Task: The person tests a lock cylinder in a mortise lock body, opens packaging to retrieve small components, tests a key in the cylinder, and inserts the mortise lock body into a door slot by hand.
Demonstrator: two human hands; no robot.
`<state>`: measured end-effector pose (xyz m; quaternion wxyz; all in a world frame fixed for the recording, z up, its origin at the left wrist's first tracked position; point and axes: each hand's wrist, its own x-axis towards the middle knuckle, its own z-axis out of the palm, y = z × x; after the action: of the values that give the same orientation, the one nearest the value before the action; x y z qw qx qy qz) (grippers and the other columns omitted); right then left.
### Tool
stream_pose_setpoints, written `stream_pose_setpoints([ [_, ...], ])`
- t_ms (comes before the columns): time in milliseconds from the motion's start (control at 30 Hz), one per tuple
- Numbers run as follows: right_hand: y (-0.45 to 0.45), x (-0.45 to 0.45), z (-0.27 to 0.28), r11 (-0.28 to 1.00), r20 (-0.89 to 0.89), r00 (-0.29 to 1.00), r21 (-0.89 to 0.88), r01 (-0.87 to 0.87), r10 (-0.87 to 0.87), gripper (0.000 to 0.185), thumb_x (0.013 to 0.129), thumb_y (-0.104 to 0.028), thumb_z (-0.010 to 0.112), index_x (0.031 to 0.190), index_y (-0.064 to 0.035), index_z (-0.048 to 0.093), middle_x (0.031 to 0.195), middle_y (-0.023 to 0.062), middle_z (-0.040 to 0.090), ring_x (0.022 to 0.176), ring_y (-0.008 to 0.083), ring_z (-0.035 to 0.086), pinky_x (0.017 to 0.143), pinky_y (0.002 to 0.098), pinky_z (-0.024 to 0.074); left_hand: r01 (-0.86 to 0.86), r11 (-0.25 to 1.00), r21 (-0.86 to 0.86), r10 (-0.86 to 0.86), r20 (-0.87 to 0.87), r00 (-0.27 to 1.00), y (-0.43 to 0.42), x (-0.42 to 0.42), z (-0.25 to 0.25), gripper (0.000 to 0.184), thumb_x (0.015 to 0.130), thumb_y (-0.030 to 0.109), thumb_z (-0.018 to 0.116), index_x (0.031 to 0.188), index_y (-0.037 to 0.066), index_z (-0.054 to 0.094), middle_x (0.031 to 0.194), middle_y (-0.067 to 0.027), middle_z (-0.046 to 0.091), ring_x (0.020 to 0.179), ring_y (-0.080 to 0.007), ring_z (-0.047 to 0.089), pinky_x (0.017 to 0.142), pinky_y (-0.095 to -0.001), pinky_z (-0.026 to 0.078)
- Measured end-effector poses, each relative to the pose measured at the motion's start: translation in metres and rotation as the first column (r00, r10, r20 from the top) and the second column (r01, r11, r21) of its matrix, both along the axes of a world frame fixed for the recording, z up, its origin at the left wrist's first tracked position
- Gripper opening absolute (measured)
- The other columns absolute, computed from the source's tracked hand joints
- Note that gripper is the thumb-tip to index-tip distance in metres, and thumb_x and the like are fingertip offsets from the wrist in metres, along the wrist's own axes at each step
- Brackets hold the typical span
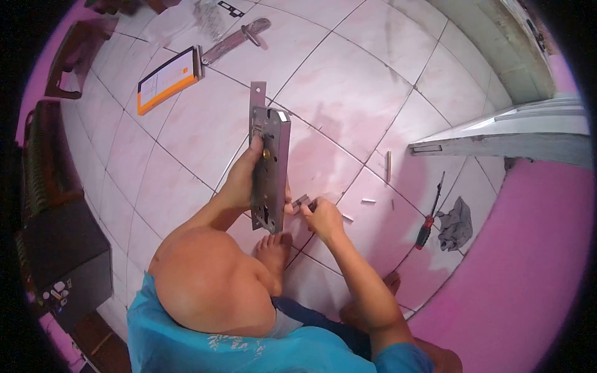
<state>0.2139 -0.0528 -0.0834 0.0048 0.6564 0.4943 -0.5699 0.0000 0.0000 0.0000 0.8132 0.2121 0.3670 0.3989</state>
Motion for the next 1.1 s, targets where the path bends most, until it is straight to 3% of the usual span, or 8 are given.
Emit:
stream_pose_setpoints([
  [167,-0.004,-0.005,-0.006,0.922,0.278,0.934,0.250,-0.295,0.223,0.044,0.090,-0.043,0.063,0.092,0.0010,0.068,0.084,0.0257,0.071,0.083,0.0410,0.071,0.078,0.0490,0.0553,-0.046,0.989,0.140,0.090,-0.328,0.940,0.005,0.008,0.040,0.069,0.097,0.068,0.046,0.107,0.000,0.056,0.079,-0.0168,0.069,0.068,-0.0295,0.074,0.058,-0.0425,0.062],
  [367,0.015,0.008,0.022,0.883,0.314,0.900,0.263,-0.388,0.302,0.052,0.093,-0.049,0.062,0.093,0.0022,0.067,0.082,0.0257,0.070,0.084,0.0418,0.071,0.078,0.0484,0.0550,0.029,0.972,0.232,0.046,-0.312,0.949,0.026,0.021,0.085,0.074,0.095,0.072,0.044,0.107,0.000,0.056,0.081,-0.0175,0.068,0.071,-0.0316,0.074,0.061,-0.0426,0.064],
  [433,0.032,0.016,0.061,0.963,-0.125,0.991,0.269,-0.007,0.042,0.050,0.098,-0.047,0.059,0.096,0.0026,0.065,0.083,0.0217,0.072,0.082,0.0341,0.073,0.078,0.0433,0.0553,-0.001,0.953,0.303,0.096,-0.299,0.949,0.040,0.028,0.100,0.078,0.094,0.075,0.040,0.107,0.001,0.056,0.081,-0.0177,0.068,0.069,-0.0323,0.073,0.062,-0.0431,0.064],
  [567,0.080,0.037,0.211,0.879,-0.761,0.647,0.335,0.339,0.040,0.046,0.109,-0.037,0.044,0.134,0.0015,0.048,0.121,0.0131,0.060,0.115,0.0201,0.060,0.098,0.0335,0.0487,-0.118,0.882,0.456,0.228,-0.196,0.954,0.086,0.057,0.139,0.090,0.088,0.085,0.027,0.108,0.002,0.057,0.081,-0.0187,0.069,0.065,-0.0335,0.071,0.068,-0.0453,0.062],
  [667,0.102,0.061,0.297,0.701,-0.602,0.752,0.657,0.278,0.267,0.049,0.108,-0.036,0.050,0.137,0.0022,0.043,0.125,0.0113,0.056,0.118,0.0185,0.056,0.098,0.0324,0.0476,-0.133,0.858,0.496,0.160,-0.013,0.987,0.121,0.103,0.202,0.099,0.080,0.092,0.023,0.103,0.002,0.059,0.077,-0.0172,0.068,0.063,-0.0321,0.070,0.068,-0.0442,0.061],
  [833,0.104,0.101,0.382,0.611,-0.709,0.673,0.633,0.475,0.212,0.055,0.099,-0.025,0.068,0.137,0.0041,0.042,0.118,0.0089,0.056,0.109,0.0138,0.056,0.093,0.0297,0.0483,-0.137,0.782,0.608,0.012,0.206,0.978,0.146,0.175,0.294,0.100,0.075,0.095,0.026,0.097,0.003,0.059,0.069,-0.0134,0.064,0.064,-0.0300,0.070,0.065,-0.0408,0.060],
  [967,0.089,0.117,0.420,0.318,-0.594,0.804,0.766,0.559,0.017,0.049,0.094,-0.019,0.074,0.128,0.0027,0.048,0.112,0.0105,0.058,0.099,0.0130,0.057,0.085,0.0305,0.0494,-0.268,0.798,0.540,0.144,0.261,0.954,0.134,0.228,0.339,0.091,0.085,0.088,0.028,0.102,0.003,0.056,0.067,-0.0077,0.056,0.058,-0.0216,0.060,0.054,-0.0355,0.054],
  [1100,0.077,0.134,0.413,-0.125,-0.180,0.976,0.978,0.164,-0.120,0.045,0.087,-0.008,0.075,0.122,0.0017,0.049,0.102,0.0131,0.055,0.087,0.0254,0.059,0.080,0.0367,0.0512,-0.249,0.890,0.383,0.029,0.497,0.867,0.096,0.249,0.348,0.085,0.092,0.082,0.031,0.105,0.001,0.054,0.068,-0.0051,0.048,0.058,-0.0198,0.054,0.050,-0.0314,0.047],
])
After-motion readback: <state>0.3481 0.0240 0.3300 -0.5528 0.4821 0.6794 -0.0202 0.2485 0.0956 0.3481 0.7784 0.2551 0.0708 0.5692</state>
